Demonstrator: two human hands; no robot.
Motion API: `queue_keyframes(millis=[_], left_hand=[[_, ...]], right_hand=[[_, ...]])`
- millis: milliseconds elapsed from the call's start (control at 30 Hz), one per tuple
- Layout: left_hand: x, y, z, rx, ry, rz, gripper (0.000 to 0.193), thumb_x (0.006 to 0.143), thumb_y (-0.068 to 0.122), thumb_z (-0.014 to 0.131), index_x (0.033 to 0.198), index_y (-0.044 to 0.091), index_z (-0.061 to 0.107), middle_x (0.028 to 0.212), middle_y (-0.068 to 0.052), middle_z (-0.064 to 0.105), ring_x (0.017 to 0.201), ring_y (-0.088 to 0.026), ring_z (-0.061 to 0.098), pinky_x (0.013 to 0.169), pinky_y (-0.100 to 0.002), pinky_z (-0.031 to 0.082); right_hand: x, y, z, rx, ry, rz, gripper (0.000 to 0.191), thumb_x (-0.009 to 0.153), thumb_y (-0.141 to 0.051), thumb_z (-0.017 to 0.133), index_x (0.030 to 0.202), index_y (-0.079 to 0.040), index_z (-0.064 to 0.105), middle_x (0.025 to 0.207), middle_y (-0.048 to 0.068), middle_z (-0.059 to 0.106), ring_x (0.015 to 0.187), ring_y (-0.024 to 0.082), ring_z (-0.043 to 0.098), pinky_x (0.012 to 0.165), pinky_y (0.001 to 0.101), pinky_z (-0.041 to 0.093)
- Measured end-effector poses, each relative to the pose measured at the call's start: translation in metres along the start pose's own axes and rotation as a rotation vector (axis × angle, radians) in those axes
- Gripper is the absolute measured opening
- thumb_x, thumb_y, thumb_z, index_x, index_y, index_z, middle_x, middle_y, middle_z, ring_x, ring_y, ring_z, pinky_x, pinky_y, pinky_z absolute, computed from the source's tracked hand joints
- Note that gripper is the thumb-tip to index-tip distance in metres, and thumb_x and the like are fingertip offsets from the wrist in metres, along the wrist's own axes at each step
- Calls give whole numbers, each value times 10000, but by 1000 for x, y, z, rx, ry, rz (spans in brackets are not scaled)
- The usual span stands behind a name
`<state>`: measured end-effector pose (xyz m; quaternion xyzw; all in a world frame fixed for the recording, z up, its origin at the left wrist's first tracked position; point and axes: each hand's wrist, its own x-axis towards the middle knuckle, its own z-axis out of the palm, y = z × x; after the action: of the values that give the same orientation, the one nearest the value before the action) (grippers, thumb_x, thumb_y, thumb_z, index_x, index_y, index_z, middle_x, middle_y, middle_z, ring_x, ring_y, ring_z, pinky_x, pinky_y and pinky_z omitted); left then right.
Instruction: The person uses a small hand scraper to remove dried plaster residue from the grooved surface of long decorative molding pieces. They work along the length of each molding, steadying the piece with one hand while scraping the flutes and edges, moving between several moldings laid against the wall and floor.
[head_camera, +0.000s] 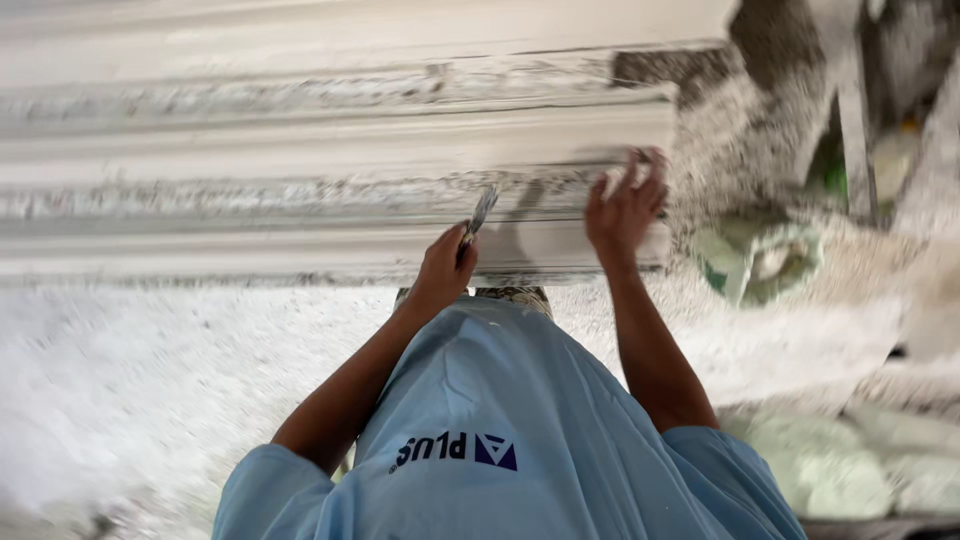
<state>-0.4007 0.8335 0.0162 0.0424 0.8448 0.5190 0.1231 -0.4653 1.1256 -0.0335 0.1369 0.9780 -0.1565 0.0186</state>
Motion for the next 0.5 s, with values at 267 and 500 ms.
queue_keyframes(millis=[267, 500], left_hand=[[-126, -57, -128, -46, 294, -272, 390, 1016, 220, 598, 1345, 11, 578, 742, -147, 630, 628, -254, 605, 621, -379, 504], [-246, -163, -253, -330, 473, -407, 401, 1082, 351, 522, 978, -18, 638, 728, -124, 684, 627, -224, 653, 616, -377, 534]], right_hand=[[-16, -31, 16, -112, 214, -230, 573, 1149, -273, 543, 1625, -12, 359, 1637, 307, 263, 1523, 475, 202, 1185, 643, 177], [-121, -286, 104, 393, 92, -686, 356, 1063, -76, 541, 1405, 24, 539, 1424, 234, 506, 1285, 332, 507, 1041, 514, 437]])
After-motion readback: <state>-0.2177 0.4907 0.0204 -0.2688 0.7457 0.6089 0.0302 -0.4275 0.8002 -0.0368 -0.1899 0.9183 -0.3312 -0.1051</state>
